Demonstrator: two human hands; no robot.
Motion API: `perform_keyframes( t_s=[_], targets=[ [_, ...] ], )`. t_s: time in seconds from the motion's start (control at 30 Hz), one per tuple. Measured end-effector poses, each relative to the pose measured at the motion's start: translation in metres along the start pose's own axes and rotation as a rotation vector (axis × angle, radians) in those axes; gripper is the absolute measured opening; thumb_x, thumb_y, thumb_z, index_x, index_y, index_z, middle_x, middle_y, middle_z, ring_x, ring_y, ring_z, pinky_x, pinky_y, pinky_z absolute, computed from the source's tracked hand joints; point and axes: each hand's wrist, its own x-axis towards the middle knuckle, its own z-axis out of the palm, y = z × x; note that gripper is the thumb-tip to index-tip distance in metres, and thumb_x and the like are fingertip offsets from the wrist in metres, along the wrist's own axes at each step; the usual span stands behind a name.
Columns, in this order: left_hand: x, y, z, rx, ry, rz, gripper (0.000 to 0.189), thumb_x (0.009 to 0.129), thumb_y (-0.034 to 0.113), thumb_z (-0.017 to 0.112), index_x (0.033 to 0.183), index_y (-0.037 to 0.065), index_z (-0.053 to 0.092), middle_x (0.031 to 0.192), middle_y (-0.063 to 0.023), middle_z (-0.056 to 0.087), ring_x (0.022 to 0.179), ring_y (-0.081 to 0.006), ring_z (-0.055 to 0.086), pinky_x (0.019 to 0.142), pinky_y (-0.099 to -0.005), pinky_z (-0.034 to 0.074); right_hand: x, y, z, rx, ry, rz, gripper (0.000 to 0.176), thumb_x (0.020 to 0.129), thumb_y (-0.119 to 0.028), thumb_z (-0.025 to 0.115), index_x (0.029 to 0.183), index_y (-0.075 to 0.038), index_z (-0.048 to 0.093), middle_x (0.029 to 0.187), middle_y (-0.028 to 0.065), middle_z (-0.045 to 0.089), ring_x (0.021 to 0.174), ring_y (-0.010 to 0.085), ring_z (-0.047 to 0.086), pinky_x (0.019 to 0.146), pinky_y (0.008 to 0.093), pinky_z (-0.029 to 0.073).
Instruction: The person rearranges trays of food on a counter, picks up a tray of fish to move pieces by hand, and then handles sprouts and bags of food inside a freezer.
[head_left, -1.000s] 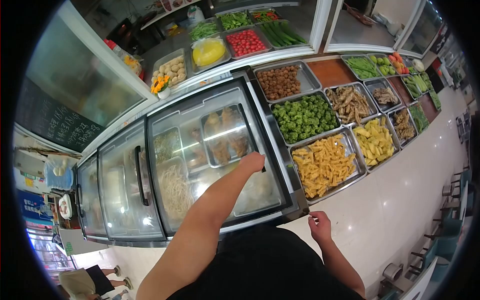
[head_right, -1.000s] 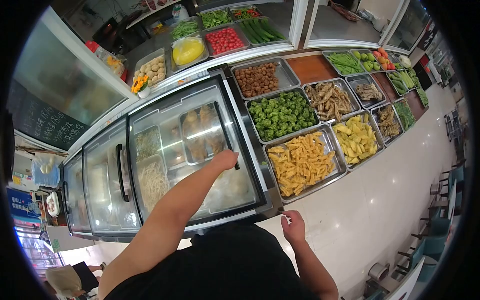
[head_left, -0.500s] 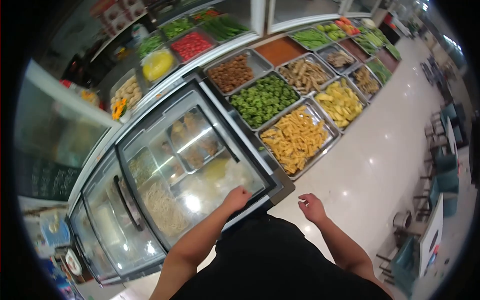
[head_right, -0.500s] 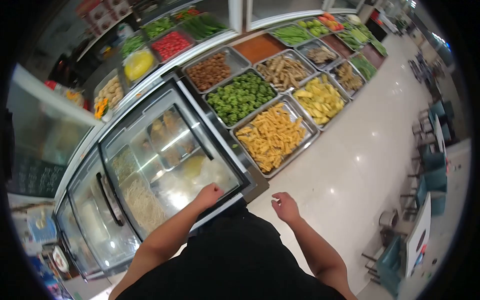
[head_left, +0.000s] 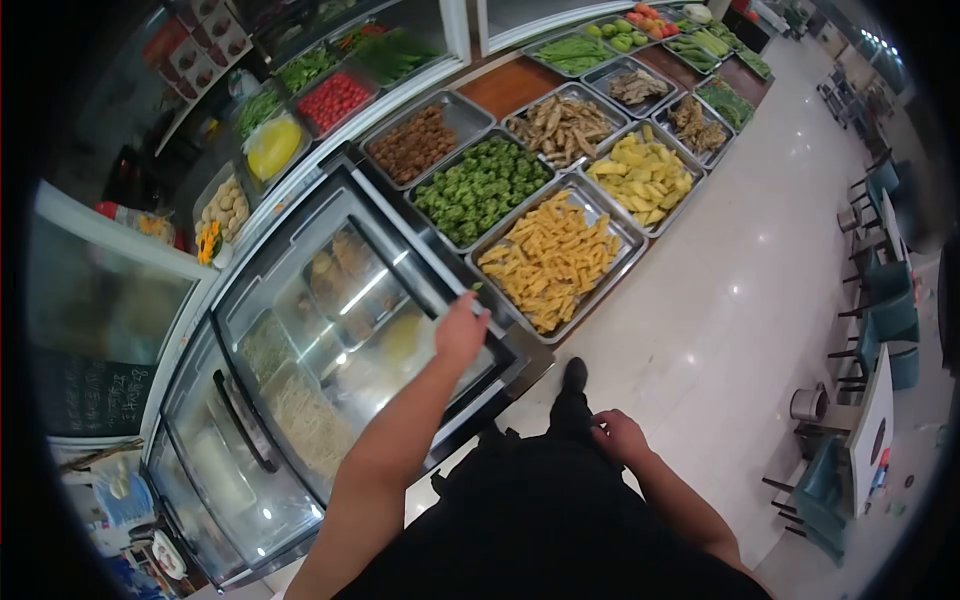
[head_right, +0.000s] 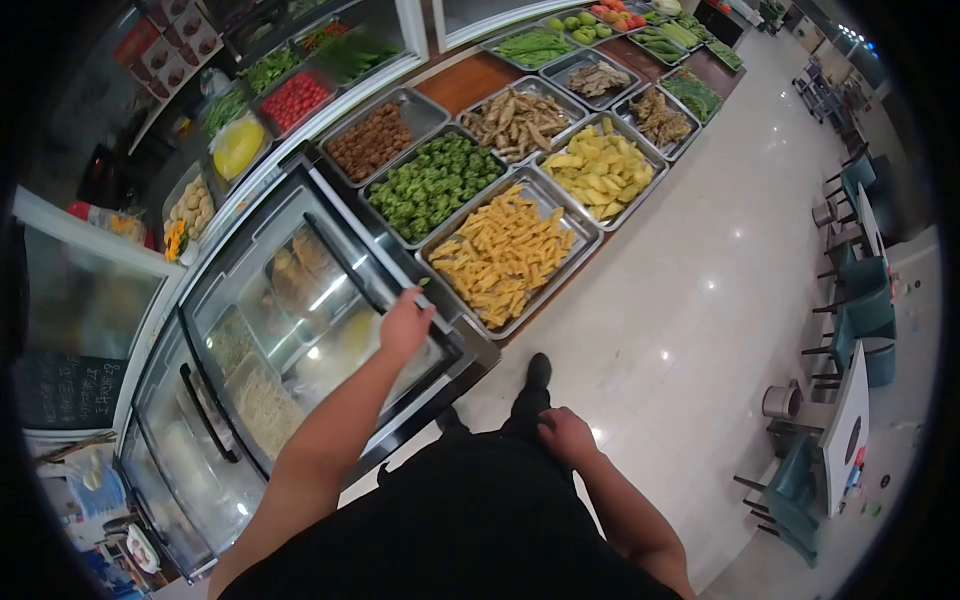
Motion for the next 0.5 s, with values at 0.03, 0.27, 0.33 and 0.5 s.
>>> perform_keyframes(
  t_s=[0.03,0.27,0.33,0.5],
  targets=[
    [0.016,0.007,0.0,0.027,0.046,-0.025,0.036,0.088,0.034,0.061,0.117,0.015,0.054,0.094,-0.0176,0.066,0.095,-0.0362,0.063,0.08,-0.0474,0.05,0.003,0.011,-0.007,0.023,0.012,-0.002,0.025,0.085,-0.026,0.064,0.106,-0.011,0.065,0.102,0.0119,0.063,0.09,0.031,0.064,0.08,0.0394,0.052],
    [0.059,0.01,0.023,0.178,0.153,-0.187,0.021,0.089,0.029,0.056,0.093,0.008,0.058,0.09,-0.0179,0.066,0.09,-0.0383,0.062,0.075,-0.0491,0.048,0.021,0.129,-0.1,0.144,0.125,0.079,0.026,0.084,-0.024,0.065,0.105,-0.008,0.067,0.098,0.0124,0.064,0.082,0.0265,0.066,0.075,0.0379,0.052],
    [0.052,0.034,0.036,0.213,0.18,-0.186,0.021,0.089,0.029,0.055,0.091,0.008,0.059,0.089,-0.018,0.066,0.089,-0.0384,0.062,0.074,-0.0496,0.048,0.018,0.172,-0.134,0.137,0.13,0.093,0.026,0.084,-0.024,0.065,0.104,-0.008,0.067,0.098,0.0127,0.065,0.082,0.0266,0.066,0.075,0.0381,0.052],
    [0.032,0.179,0.107,0.246,-0.146,0.05,0.021,0.087,0.026,0.054,0.088,0.006,0.061,0.085,-0.0197,0.065,0.082,-0.0392,0.063,0.072,-0.0498,0.05,0.035,0.264,-0.227,0.117,0.243,0.141,0.025,0.083,-0.021,0.066,0.103,-0.005,0.067,0.094,0.0142,0.067,0.078,0.0274,0.066,0.072,0.0371,0.053]
  ],
)
